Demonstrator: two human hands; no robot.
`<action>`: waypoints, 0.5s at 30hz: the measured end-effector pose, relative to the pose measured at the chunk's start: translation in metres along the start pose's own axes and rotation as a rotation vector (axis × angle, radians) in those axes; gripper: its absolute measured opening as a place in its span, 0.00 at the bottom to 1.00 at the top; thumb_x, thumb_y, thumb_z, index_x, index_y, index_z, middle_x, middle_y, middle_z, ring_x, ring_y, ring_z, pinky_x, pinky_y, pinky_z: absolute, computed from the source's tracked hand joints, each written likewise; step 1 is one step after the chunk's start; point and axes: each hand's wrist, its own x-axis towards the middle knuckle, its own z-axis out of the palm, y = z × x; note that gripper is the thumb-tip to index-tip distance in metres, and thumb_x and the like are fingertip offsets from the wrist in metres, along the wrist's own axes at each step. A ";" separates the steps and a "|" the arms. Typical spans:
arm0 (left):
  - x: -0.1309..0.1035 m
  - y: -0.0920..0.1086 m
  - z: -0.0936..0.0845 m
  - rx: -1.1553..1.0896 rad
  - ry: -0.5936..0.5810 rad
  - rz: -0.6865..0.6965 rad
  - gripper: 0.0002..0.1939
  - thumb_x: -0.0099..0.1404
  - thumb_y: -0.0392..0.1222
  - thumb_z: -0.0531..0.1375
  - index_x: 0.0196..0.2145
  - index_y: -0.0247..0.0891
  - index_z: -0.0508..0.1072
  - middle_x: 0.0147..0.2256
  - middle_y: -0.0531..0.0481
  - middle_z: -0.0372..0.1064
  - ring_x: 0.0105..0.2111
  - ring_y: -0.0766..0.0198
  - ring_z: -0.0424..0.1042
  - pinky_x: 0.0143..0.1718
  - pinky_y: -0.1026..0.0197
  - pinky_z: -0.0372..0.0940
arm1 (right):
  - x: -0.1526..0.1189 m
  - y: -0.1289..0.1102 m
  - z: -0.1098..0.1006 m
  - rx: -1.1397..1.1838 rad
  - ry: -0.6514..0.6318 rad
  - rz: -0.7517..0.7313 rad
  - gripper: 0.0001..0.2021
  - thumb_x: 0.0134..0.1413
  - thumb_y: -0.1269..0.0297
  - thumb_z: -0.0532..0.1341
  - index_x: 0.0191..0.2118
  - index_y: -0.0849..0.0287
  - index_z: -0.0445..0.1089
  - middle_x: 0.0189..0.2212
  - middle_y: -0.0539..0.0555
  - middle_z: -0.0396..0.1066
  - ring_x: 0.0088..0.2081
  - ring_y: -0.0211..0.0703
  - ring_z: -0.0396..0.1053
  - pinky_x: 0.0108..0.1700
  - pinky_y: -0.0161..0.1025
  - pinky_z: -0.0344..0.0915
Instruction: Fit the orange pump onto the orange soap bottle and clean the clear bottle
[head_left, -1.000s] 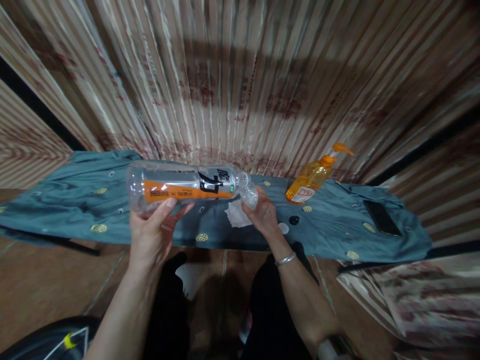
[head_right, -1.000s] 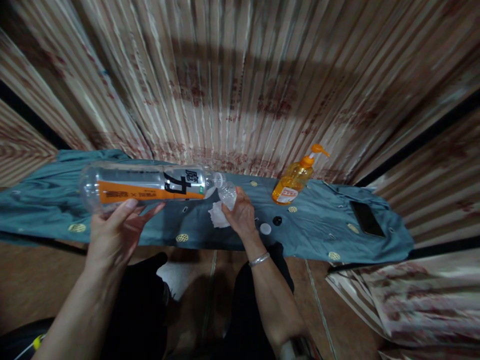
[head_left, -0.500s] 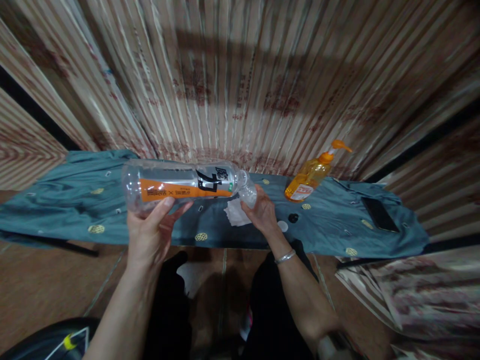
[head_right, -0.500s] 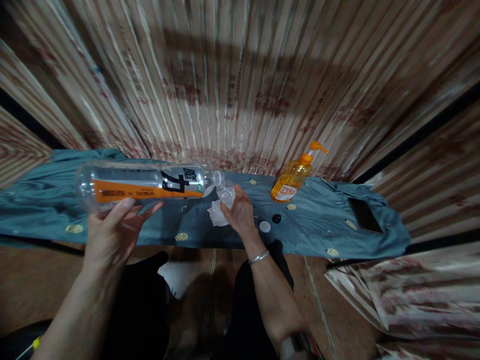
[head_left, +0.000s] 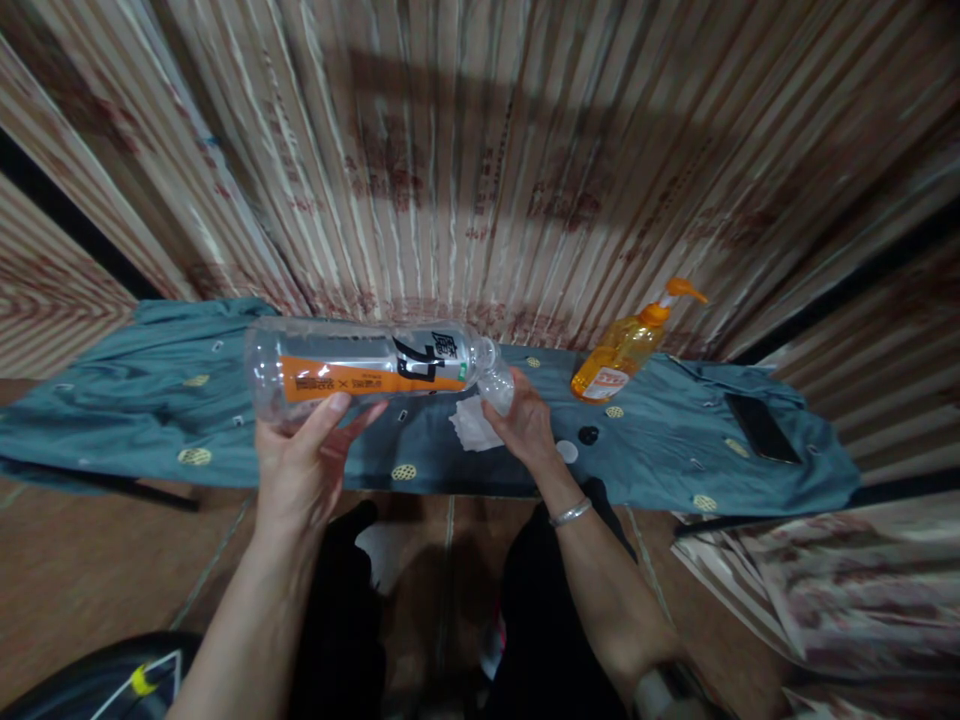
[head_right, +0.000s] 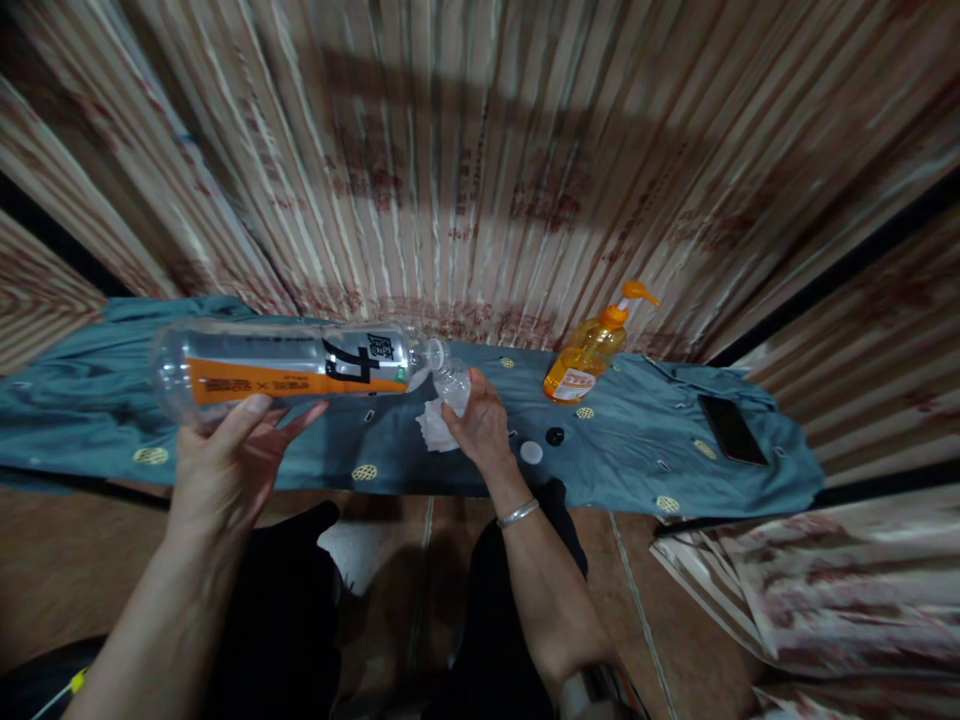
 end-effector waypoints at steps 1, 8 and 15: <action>0.000 0.000 0.000 -0.006 -0.001 -0.001 0.30 0.41 0.41 0.79 0.43 0.54 0.77 0.37 0.58 0.79 0.40 0.57 0.79 0.40 0.50 0.81 | 0.000 0.000 0.000 0.001 0.003 -0.005 0.32 0.55 0.61 0.66 0.63 0.65 0.59 0.55 0.69 0.74 0.57 0.59 0.74 0.59 0.53 0.71; 0.001 0.000 0.002 -0.043 0.029 0.009 0.31 0.38 0.41 0.79 0.42 0.46 0.78 0.35 0.55 0.79 0.37 0.58 0.80 0.39 0.47 0.81 | 0.000 0.001 0.001 0.010 0.008 -0.014 0.32 0.54 0.62 0.66 0.63 0.64 0.59 0.55 0.68 0.75 0.57 0.58 0.74 0.59 0.53 0.71; 0.000 0.000 0.002 -0.022 0.020 0.009 0.30 0.40 0.40 0.79 0.43 0.48 0.78 0.35 0.56 0.79 0.38 0.56 0.79 0.40 0.46 0.81 | 0.000 -0.001 -0.002 0.032 -0.001 0.010 0.31 0.54 0.62 0.66 0.62 0.65 0.61 0.55 0.68 0.75 0.57 0.59 0.74 0.59 0.54 0.71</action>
